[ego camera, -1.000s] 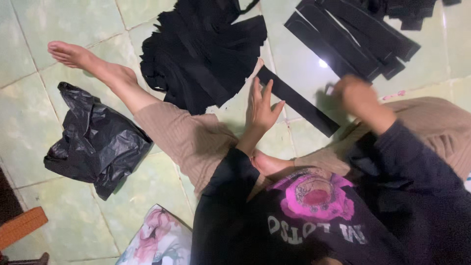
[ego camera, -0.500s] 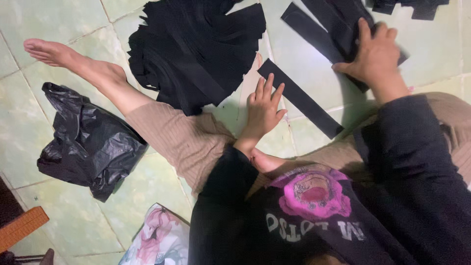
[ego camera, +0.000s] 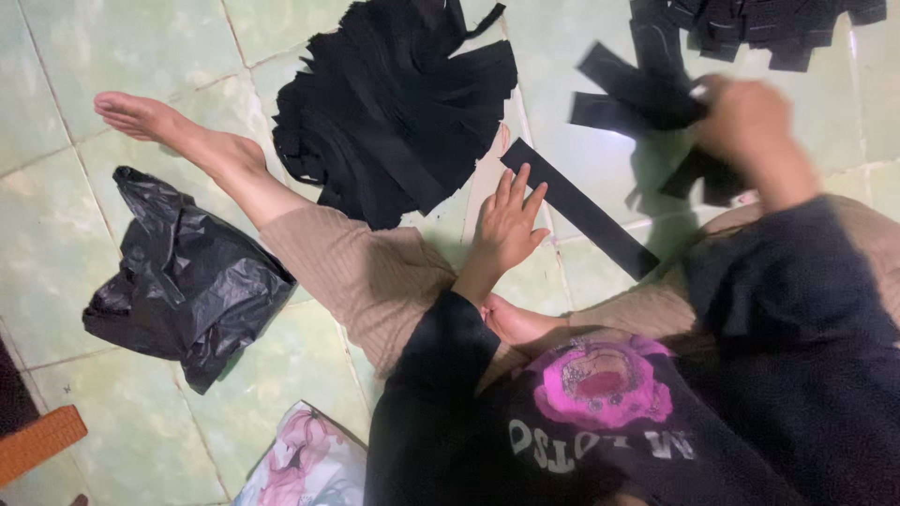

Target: The person sits on the floor and uses a white marker to trace the outline of a cardboard template onto stacked black fabric pieces. The person repeatedly places the template, marks the fabric, and moves the template to the next piece.

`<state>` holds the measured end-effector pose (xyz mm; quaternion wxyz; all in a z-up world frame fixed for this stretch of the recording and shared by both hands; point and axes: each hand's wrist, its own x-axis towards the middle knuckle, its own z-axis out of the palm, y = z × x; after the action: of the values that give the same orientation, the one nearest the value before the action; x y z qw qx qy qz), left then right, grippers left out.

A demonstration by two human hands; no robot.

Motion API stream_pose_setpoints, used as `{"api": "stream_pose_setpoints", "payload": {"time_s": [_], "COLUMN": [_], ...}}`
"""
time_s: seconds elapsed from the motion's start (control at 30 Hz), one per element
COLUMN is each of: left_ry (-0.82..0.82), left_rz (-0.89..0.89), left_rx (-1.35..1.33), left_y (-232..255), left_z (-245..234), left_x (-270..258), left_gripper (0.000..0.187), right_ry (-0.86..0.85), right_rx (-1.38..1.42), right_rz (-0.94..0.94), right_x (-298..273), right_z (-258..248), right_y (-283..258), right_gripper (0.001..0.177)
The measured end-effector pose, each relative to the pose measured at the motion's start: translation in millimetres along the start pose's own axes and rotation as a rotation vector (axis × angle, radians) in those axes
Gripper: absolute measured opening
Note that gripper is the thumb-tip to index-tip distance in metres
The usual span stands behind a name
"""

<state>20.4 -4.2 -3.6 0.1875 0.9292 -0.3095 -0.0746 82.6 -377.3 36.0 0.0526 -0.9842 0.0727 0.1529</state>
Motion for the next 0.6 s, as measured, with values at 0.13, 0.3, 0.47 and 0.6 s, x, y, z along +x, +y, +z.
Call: {"api": "stream_pose_setpoints", "payload": {"time_s": [0.13, 0.3, 0.47, 0.6], "left_ry": [0.004, -0.009, 0.028, 0.01], "left_rz": [-0.006, -0.008, 0.003, -0.006], "left_rx": [-0.001, 0.021, 0.006, -0.005], "left_y": [3, 5, 3, 2], "left_z": [3, -5, -6, -5], "left_x": [-8, -3, -5, -2], "left_gripper": [0.084, 0.085, 0.084, 0.083], "right_ry": [0.186, 0.246, 0.192, 0.278], "right_rx": [0.115, 0.132, 0.062, -0.042], "right_rz": [-0.071, -0.075, -0.111, -0.149], "right_x": [-22, -34, -13, -3], "right_z": [-56, -71, -42, -20], "right_y": [42, 60, 37, 19], "right_gripper": [0.059, 0.051, 0.044, 0.039]}}
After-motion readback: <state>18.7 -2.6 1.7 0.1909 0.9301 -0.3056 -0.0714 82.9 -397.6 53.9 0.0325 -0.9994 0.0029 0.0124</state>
